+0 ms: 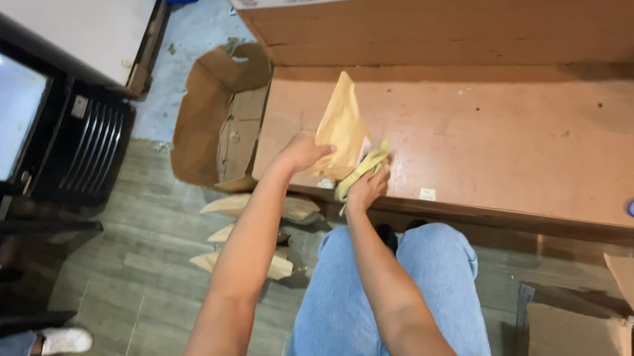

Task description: The person wipes a cardboard surface with a cloth and water, then picks up several small paper bags from the floor and wipes each one before placing them on the cardboard. The person handles water bottles and a cloth during the process.

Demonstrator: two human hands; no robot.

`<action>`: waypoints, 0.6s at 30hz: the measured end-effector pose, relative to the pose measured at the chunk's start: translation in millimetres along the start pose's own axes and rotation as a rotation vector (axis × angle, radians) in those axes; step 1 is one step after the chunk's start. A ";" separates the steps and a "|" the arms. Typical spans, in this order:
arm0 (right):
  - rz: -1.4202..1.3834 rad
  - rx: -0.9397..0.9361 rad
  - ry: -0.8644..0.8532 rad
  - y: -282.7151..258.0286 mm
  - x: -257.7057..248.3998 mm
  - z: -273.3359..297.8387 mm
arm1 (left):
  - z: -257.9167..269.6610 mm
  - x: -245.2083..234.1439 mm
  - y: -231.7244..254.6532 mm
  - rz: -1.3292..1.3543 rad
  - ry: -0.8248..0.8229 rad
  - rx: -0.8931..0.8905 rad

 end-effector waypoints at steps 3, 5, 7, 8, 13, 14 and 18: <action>0.076 -0.151 0.027 -35.4 -1.0 -3.2 | 9.2 -5.9 8.2 -0.040 -0.006 -0.040; 0.182 -0.174 -0.197 -58.2 3.3 -28.0 | 6.2 2.0 -1.6 -0.052 -0.013 -0.064; 0.283 -0.198 -0.427 -90.3 17.2 -46.0 | 6.6 0.2 -1.6 -0.065 -0.013 -0.091; 0.107 -0.159 -0.522 -110.6 27.1 -54.5 | 6.3 -3.7 3.6 -0.060 -0.015 -0.104; -0.162 -0.228 -0.635 -101.1 31.3 -66.3 | 10.3 -8.6 10.9 -0.016 0.012 -0.142; -0.049 -0.063 -0.564 -78.9 18.7 -60.2 | 10.7 -6.8 9.5 -0.025 0.017 -0.138; 0.090 -0.393 0.195 -25.2 -2.5 -23.6 | 5.0 3.8 2.0 -0.046 0.035 -0.124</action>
Point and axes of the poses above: each hand's wrist, its own z-axis away from the middle knuckle, its own x-axis out of the palm, y = z × x, the point moved 4 cm from there along -z, towards the middle knuckle, and after that the axes turned 5 degrees about -z, right-handed, at the moved point
